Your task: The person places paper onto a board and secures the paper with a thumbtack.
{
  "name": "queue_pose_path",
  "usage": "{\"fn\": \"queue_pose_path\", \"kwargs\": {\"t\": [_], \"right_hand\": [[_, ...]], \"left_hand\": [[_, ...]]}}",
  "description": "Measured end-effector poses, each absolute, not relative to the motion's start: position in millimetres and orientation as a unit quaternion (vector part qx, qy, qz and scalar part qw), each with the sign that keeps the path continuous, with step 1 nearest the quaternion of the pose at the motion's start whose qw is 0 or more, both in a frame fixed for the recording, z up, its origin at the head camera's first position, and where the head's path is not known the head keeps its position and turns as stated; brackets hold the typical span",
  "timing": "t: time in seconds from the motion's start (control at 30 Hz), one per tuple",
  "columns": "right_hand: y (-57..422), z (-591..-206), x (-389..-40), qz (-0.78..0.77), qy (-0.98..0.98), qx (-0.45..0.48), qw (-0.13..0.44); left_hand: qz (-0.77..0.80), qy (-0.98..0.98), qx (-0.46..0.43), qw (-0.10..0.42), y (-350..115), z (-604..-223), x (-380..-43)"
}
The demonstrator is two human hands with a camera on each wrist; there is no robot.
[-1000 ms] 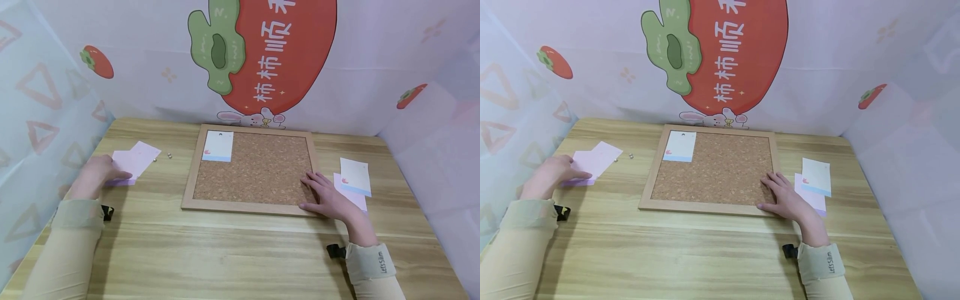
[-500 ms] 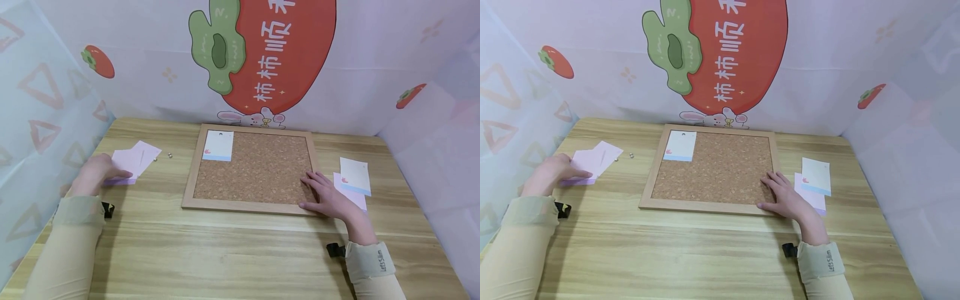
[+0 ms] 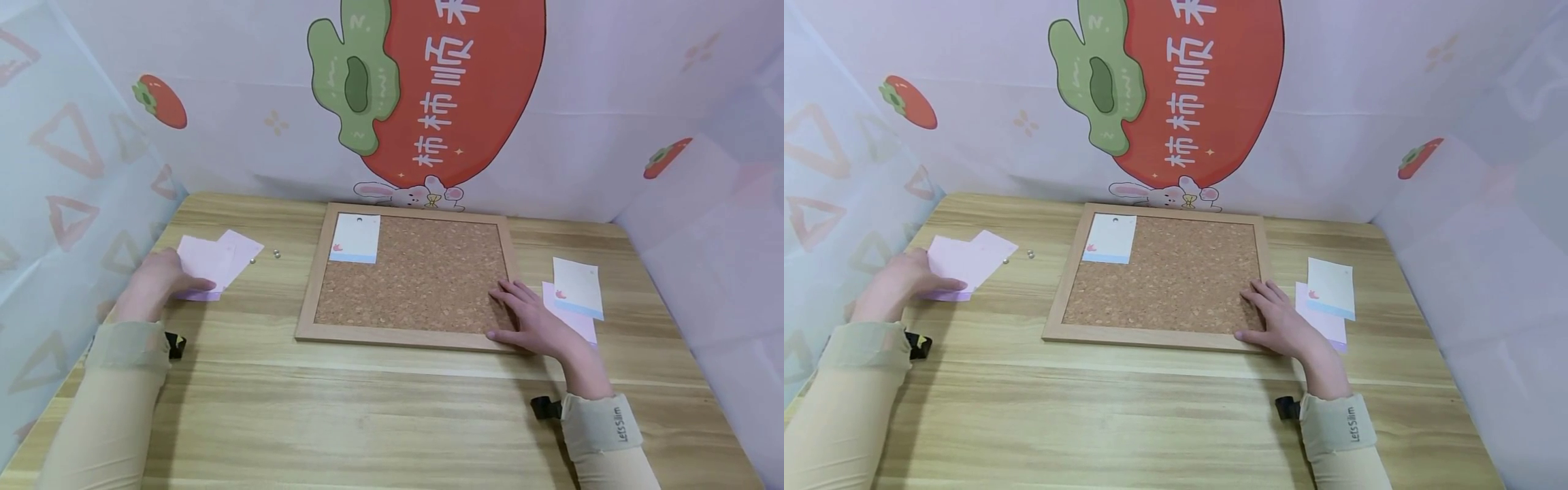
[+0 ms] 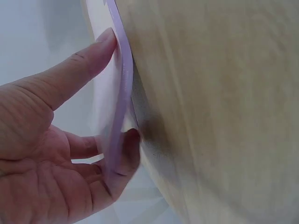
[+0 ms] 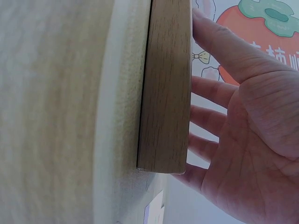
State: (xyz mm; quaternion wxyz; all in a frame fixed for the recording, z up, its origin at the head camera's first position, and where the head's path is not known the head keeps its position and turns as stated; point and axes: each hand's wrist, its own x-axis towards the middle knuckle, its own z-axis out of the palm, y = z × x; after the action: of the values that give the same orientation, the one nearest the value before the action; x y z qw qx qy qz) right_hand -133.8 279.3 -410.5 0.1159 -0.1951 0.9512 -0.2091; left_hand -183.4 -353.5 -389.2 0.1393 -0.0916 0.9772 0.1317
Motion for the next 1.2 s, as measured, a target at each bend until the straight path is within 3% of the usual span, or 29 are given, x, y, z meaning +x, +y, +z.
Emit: {"fn": "queue_pose_path", "kwargs": {"t": [0.53, 1.2], "right_hand": [[278, -410, -133, -0.212, 0.95, -0.197, 0.115], [280, -411, -134, -0.213, 0.951, -0.192, 0.117]], "left_hand": [[0.211, 0.975, -0.065, 0.028, -352, -392, -185], [0.37, 0.926, -0.071, 0.031, -331, -354, -196]]}}
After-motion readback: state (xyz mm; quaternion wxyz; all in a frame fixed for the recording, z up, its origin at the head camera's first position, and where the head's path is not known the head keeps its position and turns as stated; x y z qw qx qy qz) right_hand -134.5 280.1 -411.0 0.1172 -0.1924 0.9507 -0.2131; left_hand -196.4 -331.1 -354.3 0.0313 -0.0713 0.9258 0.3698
